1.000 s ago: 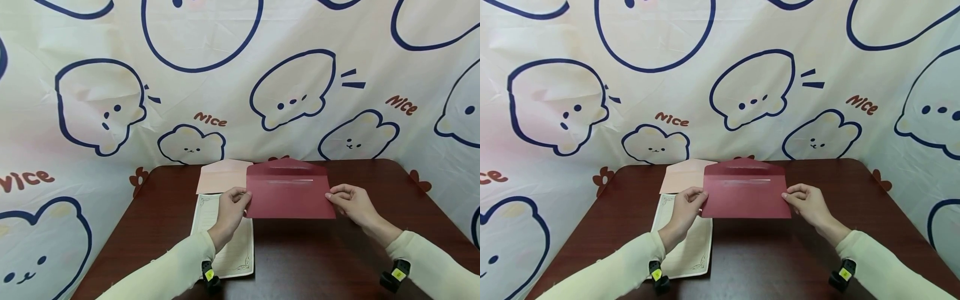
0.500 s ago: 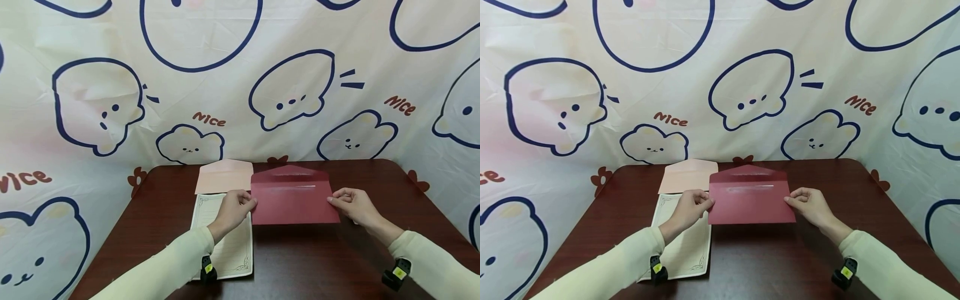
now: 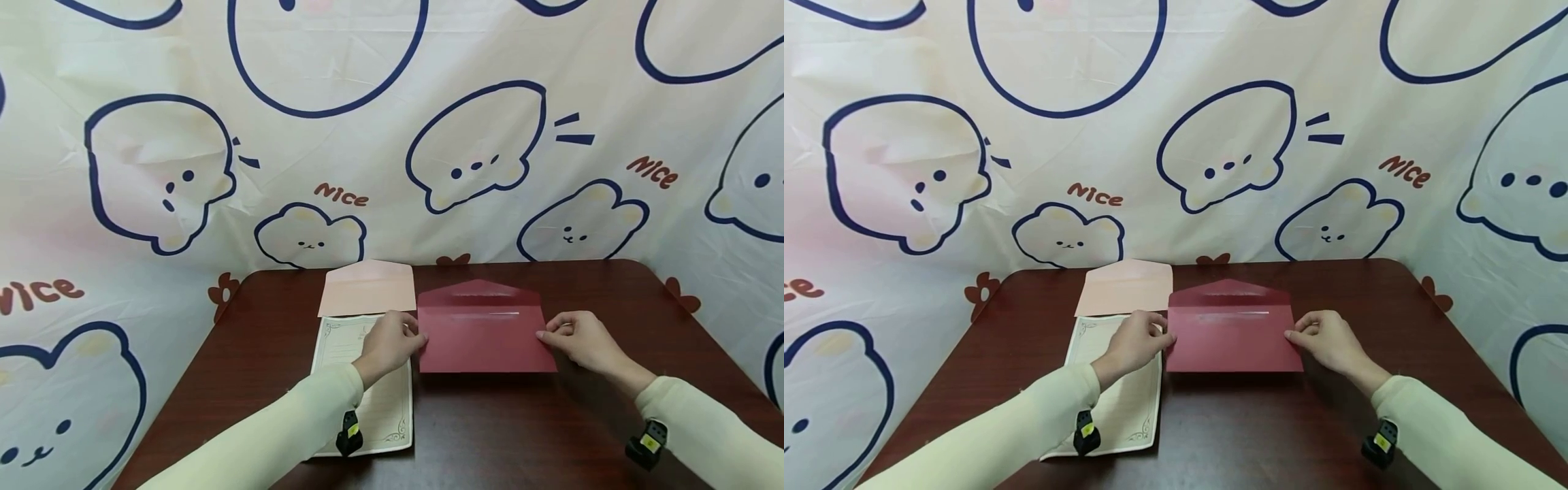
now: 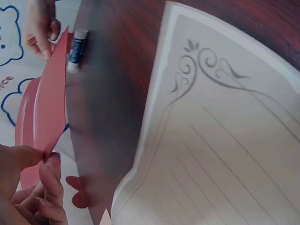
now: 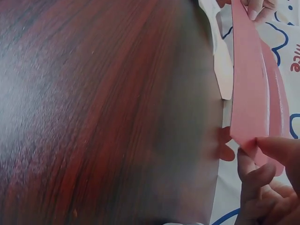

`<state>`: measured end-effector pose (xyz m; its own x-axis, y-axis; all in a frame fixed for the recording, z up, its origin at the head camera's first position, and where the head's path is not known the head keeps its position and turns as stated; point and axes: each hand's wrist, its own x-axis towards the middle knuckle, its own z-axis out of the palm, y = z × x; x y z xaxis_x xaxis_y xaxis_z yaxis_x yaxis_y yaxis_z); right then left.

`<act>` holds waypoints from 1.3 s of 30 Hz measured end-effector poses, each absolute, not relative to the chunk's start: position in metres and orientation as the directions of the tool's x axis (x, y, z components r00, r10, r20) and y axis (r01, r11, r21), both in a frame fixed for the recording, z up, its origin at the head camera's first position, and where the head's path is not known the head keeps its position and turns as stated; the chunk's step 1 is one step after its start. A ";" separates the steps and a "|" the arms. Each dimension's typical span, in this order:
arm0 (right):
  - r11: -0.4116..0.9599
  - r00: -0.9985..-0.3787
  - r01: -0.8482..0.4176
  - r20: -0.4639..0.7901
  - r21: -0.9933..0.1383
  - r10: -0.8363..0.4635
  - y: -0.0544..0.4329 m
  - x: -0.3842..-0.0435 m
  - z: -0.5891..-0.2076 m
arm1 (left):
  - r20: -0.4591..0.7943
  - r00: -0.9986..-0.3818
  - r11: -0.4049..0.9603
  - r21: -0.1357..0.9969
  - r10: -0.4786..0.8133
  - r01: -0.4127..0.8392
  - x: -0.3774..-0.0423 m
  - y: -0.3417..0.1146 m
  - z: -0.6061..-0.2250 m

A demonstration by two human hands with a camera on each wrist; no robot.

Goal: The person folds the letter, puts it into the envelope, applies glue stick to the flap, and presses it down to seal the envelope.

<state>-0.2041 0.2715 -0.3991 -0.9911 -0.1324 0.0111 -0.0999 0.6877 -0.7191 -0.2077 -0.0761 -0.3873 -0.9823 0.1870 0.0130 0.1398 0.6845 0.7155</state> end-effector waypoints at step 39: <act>0.855 -0.983 -0.119 -0.061 -0.505 -0.172 0.265 -0.207 -0.426 | -0.079 -0.968 0.909 0.370 0.237 0.192 -0.214 -0.056 -0.412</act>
<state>-0.2070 0.2646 -0.4259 -0.9831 -0.1724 -0.0610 -0.1185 0.8547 -0.5054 -0.2143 -0.0563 -0.4118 -0.9684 0.2367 -0.0789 0.1920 0.9089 0.3701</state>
